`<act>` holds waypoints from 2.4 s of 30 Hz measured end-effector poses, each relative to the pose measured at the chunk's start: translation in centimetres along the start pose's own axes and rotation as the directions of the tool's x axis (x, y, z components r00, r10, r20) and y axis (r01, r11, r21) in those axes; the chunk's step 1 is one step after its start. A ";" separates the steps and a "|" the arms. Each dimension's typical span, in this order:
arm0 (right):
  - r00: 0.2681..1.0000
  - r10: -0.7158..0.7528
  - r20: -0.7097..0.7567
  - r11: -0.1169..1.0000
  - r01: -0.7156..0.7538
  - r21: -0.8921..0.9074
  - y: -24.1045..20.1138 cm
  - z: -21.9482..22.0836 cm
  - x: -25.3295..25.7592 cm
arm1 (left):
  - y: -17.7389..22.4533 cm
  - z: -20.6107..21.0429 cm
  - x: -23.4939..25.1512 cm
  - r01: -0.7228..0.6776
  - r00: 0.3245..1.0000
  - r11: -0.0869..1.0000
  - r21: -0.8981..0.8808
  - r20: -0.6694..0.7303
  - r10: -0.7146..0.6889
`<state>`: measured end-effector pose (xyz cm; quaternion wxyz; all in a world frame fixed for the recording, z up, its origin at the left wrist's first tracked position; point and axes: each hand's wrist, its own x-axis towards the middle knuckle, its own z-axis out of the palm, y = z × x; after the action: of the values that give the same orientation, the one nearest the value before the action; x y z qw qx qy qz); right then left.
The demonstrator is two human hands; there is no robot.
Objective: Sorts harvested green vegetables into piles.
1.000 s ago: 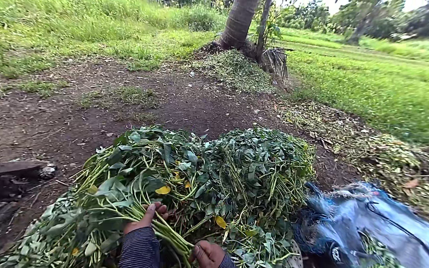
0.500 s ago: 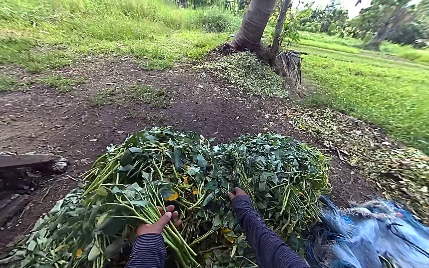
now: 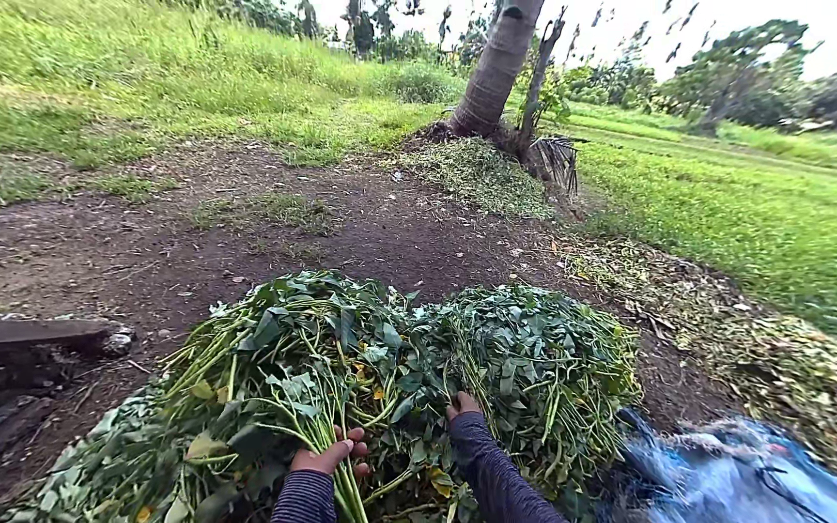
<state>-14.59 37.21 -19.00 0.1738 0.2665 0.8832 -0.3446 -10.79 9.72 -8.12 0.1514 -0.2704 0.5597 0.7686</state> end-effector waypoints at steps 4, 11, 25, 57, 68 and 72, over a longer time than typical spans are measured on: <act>0.982 -0.185 -0.042 0.978 0.188 0.089 2.3 0.0 -6.9 | -0.5 0.2 0.3 0.081 0.996 0.996 0.036 0.021 -0.082; 0.923 -0.379 0.067 0.906 0.355 0.232 2.4 4.6 -16.8 | -4.2 2.2 0.1 0.218 0.968 0.927 0.304 0.055 -0.245; 0.747 -0.664 0.028 0.735 0.660 -0.157 4.4 7.5 -20.1 | -6.2 1.2 -0.9 0.171 0.960 0.820 0.546 0.094 -0.263; 0.817 -0.395 0.419 0.910 0.411 0.057 4.3 8.9 -20.8 | -3.8 0.9 -0.5 -0.088 0.993 0.960 0.265 -0.048 0.105; 1.000 -0.027 0.013 0.996 0.025 0.091 4.2 -5.2 -5.0 | 0.2 -0.4 -2.7 -0.208 0.977 0.962 0.177 -0.002 0.211; 0.983 0.070 -0.172 0.993 -0.052 0.108 4.7 -5.1 2.8 | 0.7 -1.4 -1.1 -0.130 0.983 0.991 0.045 -0.126 0.134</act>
<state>-14.63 44.71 -19.18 0.0919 0.3315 0.8675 -0.3594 -9.95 8.21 -7.30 0.0685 -0.2789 0.5988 0.7476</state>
